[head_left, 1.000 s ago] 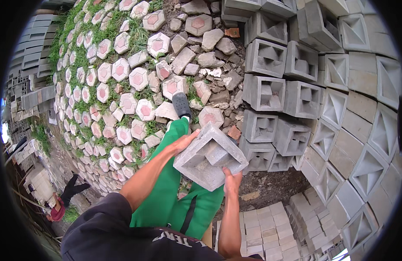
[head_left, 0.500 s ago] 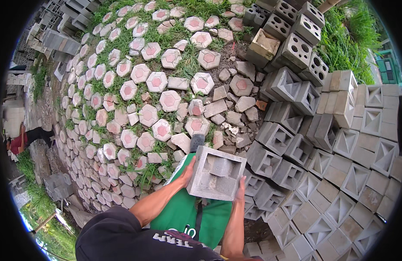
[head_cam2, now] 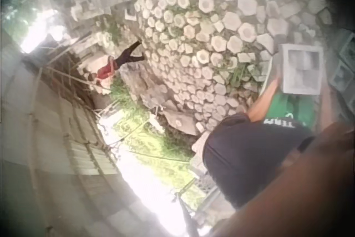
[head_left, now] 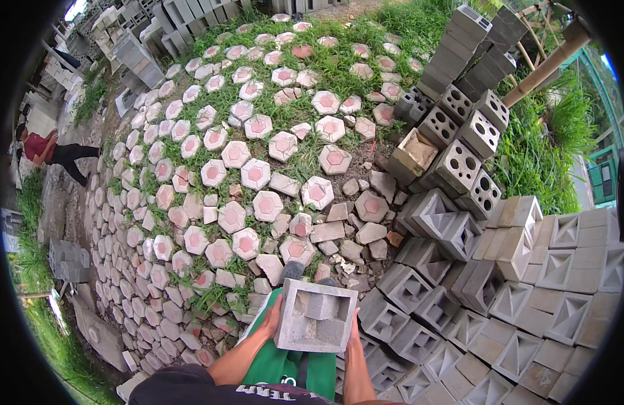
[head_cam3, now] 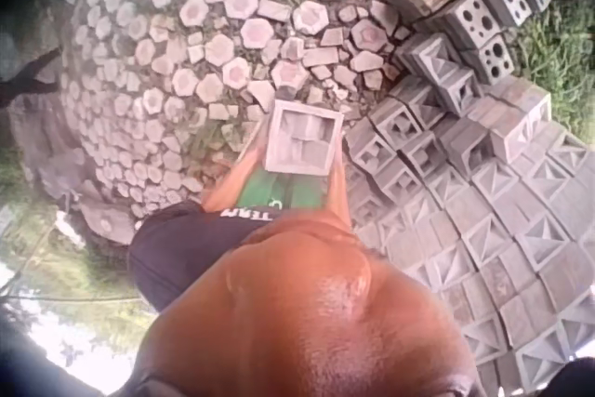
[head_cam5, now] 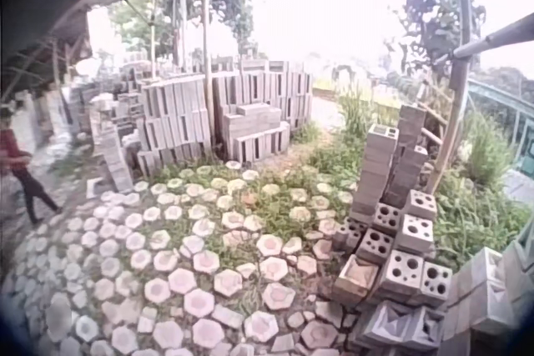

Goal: The person moves concrete blocks from one stack to another by hand in an outdoor storage area.

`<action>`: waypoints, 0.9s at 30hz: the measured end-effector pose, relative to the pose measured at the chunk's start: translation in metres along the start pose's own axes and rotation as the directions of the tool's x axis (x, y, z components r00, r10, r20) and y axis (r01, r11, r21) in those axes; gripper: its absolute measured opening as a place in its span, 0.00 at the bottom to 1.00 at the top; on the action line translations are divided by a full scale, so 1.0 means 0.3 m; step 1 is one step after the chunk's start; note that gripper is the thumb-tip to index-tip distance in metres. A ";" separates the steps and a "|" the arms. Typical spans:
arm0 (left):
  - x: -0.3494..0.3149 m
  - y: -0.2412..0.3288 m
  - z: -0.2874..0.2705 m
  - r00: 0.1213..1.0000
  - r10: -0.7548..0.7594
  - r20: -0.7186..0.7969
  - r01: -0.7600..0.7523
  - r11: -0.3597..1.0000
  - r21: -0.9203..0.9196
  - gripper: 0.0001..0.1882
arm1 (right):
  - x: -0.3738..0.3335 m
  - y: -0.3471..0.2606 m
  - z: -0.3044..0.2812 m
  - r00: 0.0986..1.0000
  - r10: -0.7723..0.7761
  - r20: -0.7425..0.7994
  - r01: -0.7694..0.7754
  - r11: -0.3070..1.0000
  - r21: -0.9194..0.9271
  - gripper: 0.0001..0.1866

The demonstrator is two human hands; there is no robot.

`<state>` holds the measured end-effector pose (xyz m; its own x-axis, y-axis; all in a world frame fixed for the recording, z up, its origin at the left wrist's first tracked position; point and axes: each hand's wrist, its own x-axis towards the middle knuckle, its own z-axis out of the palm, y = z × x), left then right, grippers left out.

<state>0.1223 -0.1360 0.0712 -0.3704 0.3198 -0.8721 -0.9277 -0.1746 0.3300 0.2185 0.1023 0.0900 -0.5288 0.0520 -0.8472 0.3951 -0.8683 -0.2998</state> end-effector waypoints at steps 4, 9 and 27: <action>-0.031 -0.072 0.090 0.974 0.165 -0.159 -0.100 0.930 0.354 0.39 | -0.049 -0.048 -0.061 0.999 -0.039 -0.012 0.038 0.994 -0.101 0.41; -0.136 -0.011 0.296 0.910 0.367 -0.193 -0.166 0.749 0.641 0.38 | -0.095 -0.116 -0.099 0.997 -0.045 -0.054 0.036 0.987 -0.159 0.41; 0.130 0.268 0.188 0.940 0.338 -0.039 -0.297 0.870 0.393 0.34 | 0.027 -0.390 0.299 0.997 -0.060 -0.043 0.045 0.954 -0.296 0.39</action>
<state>0.0306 -0.0852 0.0841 -0.6601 0.2055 -0.7225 -0.7159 0.1192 0.6880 0.1007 0.1600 0.1575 -0.5190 0.1250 -0.8456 0.5757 -0.6801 -0.4539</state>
